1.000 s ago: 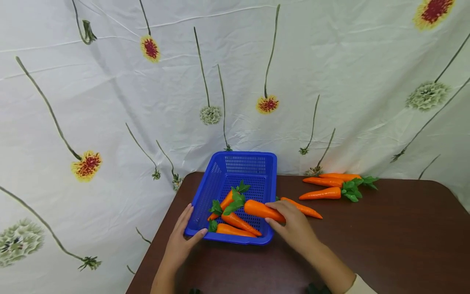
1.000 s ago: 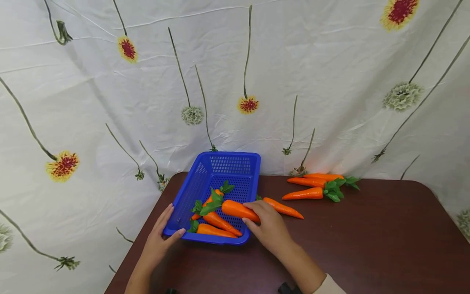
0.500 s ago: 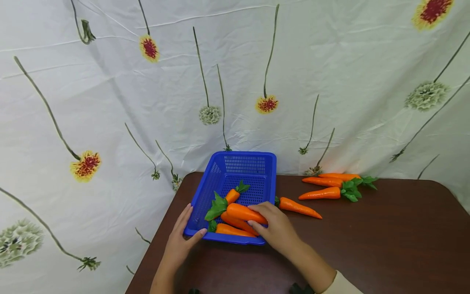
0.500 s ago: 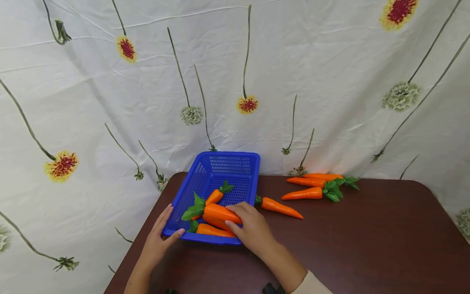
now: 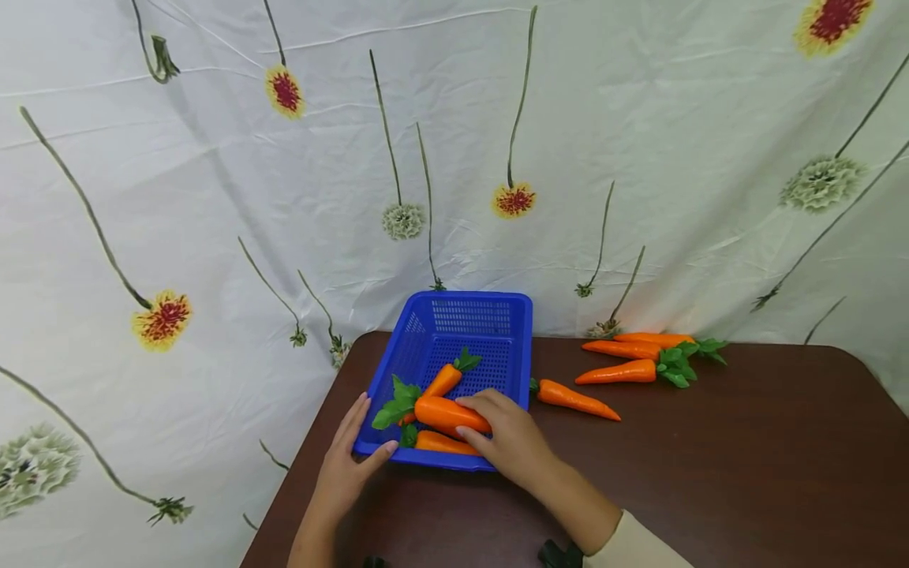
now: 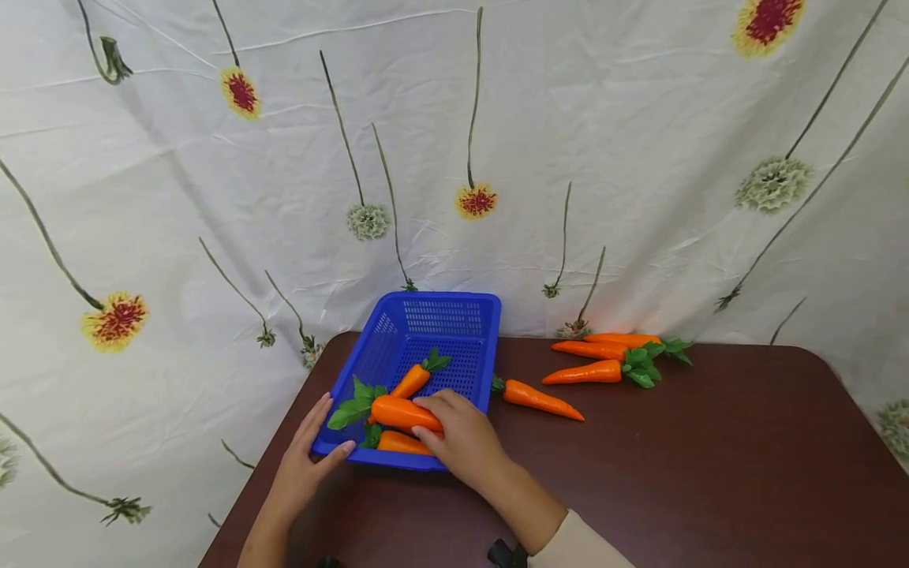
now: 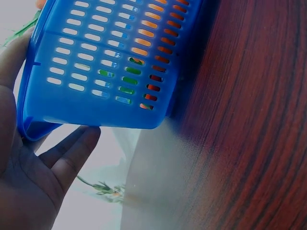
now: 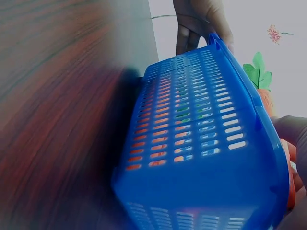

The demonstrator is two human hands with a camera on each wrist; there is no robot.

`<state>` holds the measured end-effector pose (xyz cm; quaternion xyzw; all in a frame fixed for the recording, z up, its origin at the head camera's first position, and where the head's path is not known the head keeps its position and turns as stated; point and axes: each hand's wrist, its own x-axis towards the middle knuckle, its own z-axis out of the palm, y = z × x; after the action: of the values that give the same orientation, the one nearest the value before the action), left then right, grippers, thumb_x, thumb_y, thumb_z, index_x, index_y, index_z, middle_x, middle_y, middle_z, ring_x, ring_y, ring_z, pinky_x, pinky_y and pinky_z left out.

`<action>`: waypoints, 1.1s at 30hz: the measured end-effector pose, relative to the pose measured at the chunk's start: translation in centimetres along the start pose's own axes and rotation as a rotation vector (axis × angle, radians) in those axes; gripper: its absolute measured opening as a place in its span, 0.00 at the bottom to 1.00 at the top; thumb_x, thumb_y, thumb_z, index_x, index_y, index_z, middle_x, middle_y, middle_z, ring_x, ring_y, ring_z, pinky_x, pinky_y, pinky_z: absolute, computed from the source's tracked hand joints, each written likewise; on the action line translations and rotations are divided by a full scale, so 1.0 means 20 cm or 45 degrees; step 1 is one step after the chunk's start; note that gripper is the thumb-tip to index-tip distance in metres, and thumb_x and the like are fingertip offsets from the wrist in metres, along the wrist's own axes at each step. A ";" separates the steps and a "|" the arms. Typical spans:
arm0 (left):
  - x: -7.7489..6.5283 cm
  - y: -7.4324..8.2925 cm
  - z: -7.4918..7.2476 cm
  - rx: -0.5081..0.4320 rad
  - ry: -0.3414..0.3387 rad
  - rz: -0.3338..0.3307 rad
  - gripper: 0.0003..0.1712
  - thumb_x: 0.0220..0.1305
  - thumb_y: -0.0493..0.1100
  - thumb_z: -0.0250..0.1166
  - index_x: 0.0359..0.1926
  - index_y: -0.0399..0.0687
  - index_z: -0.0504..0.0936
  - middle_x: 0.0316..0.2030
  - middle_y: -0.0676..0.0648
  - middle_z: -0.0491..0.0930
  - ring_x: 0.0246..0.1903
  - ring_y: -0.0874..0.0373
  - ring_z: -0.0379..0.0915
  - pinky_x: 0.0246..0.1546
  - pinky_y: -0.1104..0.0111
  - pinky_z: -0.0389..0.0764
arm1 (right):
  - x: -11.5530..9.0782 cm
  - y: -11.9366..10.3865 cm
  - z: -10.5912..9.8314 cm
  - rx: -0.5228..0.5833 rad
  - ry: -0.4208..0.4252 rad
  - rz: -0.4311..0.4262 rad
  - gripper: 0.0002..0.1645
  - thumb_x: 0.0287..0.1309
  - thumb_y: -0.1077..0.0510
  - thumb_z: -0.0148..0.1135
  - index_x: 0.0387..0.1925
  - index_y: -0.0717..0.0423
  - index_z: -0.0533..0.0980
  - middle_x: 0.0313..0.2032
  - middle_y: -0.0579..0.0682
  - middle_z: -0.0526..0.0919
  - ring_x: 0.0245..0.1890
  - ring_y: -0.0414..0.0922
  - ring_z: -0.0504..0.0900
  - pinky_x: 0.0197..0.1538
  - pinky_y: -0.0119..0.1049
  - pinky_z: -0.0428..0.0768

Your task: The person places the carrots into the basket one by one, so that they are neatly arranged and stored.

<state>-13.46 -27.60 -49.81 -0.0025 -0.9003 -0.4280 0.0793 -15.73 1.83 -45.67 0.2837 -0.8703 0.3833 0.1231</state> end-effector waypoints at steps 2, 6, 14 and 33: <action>0.00 0.00 0.00 0.000 -0.004 0.006 0.51 0.60 0.55 0.73 0.79 0.61 0.57 0.80 0.54 0.52 0.78 0.48 0.48 0.74 0.42 0.56 | 0.01 0.00 0.01 -0.011 -0.018 0.008 0.24 0.62 0.48 0.70 0.58 0.49 0.81 0.49 0.44 0.83 0.47 0.40 0.81 0.48 0.37 0.83; 0.01 0.00 0.00 -0.004 -0.010 0.019 0.50 0.61 0.55 0.72 0.79 0.61 0.57 0.80 0.54 0.52 0.78 0.47 0.48 0.74 0.40 0.55 | 0.03 -0.01 0.02 -0.007 -0.029 0.016 0.24 0.62 0.49 0.70 0.59 0.49 0.81 0.49 0.45 0.83 0.47 0.41 0.81 0.47 0.37 0.83; 0.00 0.00 0.00 -0.008 -0.006 0.020 0.50 0.61 0.54 0.73 0.79 0.61 0.57 0.80 0.53 0.52 0.78 0.46 0.49 0.74 0.39 0.55 | 0.03 0.00 0.04 -0.023 -0.010 0.015 0.23 0.61 0.51 0.71 0.57 0.49 0.81 0.47 0.45 0.83 0.47 0.41 0.81 0.48 0.38 0.83; 0.00 0.00 0.00 0.007 -0.011 0.016 0.50 0.61 0.56 0.72 0.79 0.61 0.56 0.80 0.54 0.52 0.79 0.45 0.48 0.73 0.38 0.56 | 0.00 0.02 0.05 -0.055 0.126 -0.041 0.27 0.57 0.48 0.74 0.58 0.48 0.81 0.53 0.46 0.84 0.58 0.49 0.79 0.61 0.54 0.75</action>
<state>-13.50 -27.65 -49.87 -0.0096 -0.9017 -0.4251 0.0781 -16.02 1.36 -46.58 0.2756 -0.8665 0.3760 0.1784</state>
